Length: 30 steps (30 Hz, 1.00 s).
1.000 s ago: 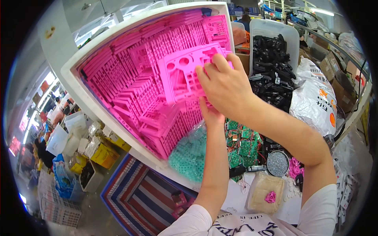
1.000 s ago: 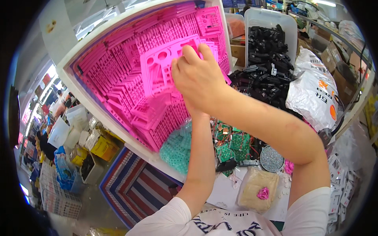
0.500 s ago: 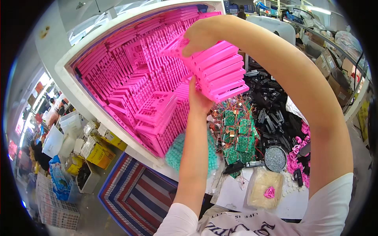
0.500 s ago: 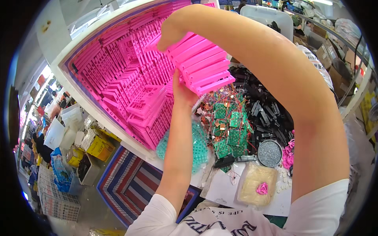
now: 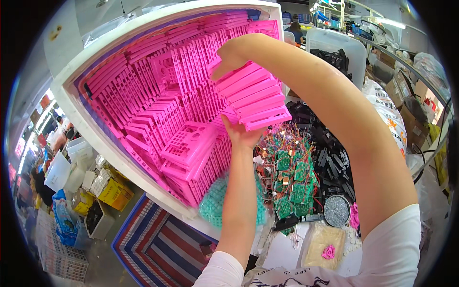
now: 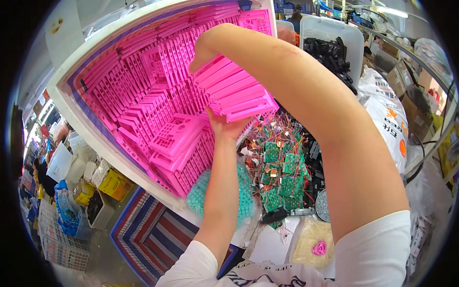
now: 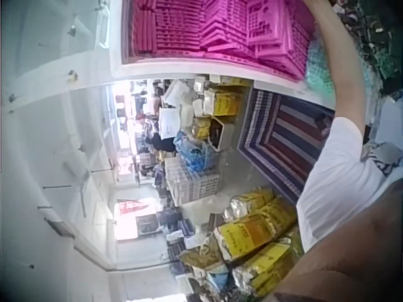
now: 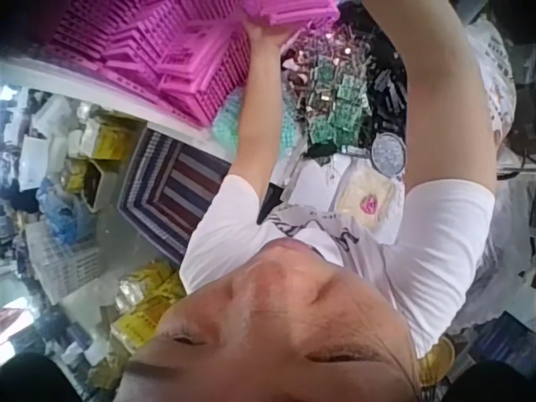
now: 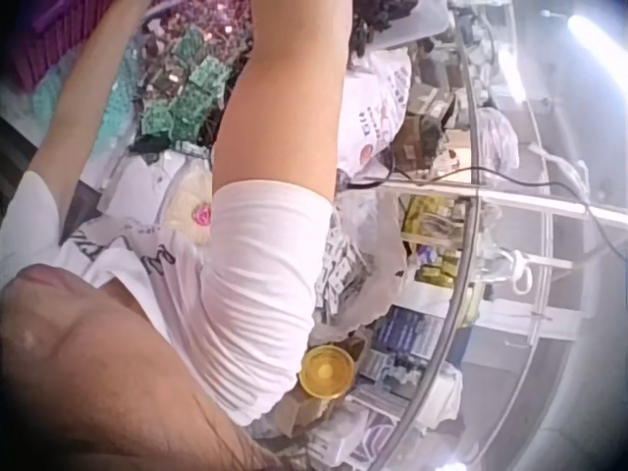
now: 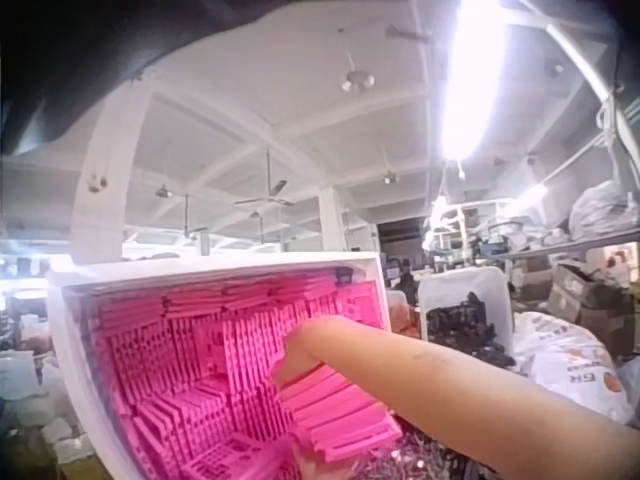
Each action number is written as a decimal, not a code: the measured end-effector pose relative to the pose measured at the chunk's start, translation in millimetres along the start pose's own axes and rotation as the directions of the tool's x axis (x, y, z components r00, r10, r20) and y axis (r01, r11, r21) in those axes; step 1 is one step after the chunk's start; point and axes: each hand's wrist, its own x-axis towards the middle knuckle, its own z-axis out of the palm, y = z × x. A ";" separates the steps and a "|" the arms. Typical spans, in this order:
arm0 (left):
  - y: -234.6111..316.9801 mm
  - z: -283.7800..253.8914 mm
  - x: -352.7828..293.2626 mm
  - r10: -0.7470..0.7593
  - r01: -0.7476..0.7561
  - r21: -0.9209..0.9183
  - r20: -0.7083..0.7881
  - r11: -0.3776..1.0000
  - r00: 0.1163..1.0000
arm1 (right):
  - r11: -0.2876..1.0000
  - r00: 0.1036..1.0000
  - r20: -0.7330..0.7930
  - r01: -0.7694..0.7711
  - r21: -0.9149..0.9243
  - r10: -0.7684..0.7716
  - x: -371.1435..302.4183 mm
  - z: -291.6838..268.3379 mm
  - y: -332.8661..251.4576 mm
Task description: Assembling electronic toy components by placing circuit boards into plastic housings and using a heat tool to secure them.
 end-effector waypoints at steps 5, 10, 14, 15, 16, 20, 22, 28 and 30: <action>17.1 -19.3 11.8 -0.022 0.010 0.161 0.074 0.987 0.997 | 0.999 1.000 0.028 -0.009 -0.048 0.010 27.5 10.8 7.6; 38.4 -37.7 18.7 0.096 -0.104 0.262 0.045 0.959 0.994 | 0.983 0.989 0.004 -0.149 -0.107 0.150 62.2 25.2 -3.5; 37.0 -44.8 24.5 0.257 -0.224 0.269 -0.092 0.937 0.962 | 0.979 0.984 -0.019 -0.178 -0.104 0.177 86.7 37.9 8.0; 32.6 -43.5 25.5 0.276 -0.240 0.282 -0.095 0.929 0.956 | 0.977 0.981 -0.038 -0.192 -0.090 0.189 90.7 44.6 11.5; 33.9 -44.7 27.4 0.294 -0.267 0.220 -0.103 0.938 0.950 | 0.977 0.979 -0.063 -0.200 -0.073 0.196 94.9 48.2 12.4; 33.7 -56.1 40.0 0.356 -0.327 0.190 -0.152 0.926 0.922 | 0.962 0.960 -0.075 -0.273 -0.014 0.272 107.0 59.9 25.3; 35.6 -65.6 40.9 0.384 -0.340 0.257 -0.145 0.905 0.912 | 0.965 0.964 -0.050 -0.262 0.004 0.262 106.7 61.6 23.2; 20.4 -55.5 17.5 0.375 -0.317 0.215 -0.341 0.924 0.862 | 0.972 0.972 -0.009 -0.234 0.022 0.234 99.6 78.4 21.6; 15.5 -45.6 13.7 0.448 -0.364 0.280 -0.351 0.888 0.822 | 0.971 0.971 0.025 -0.237 0.033 0.237 97.1 75.9 14.9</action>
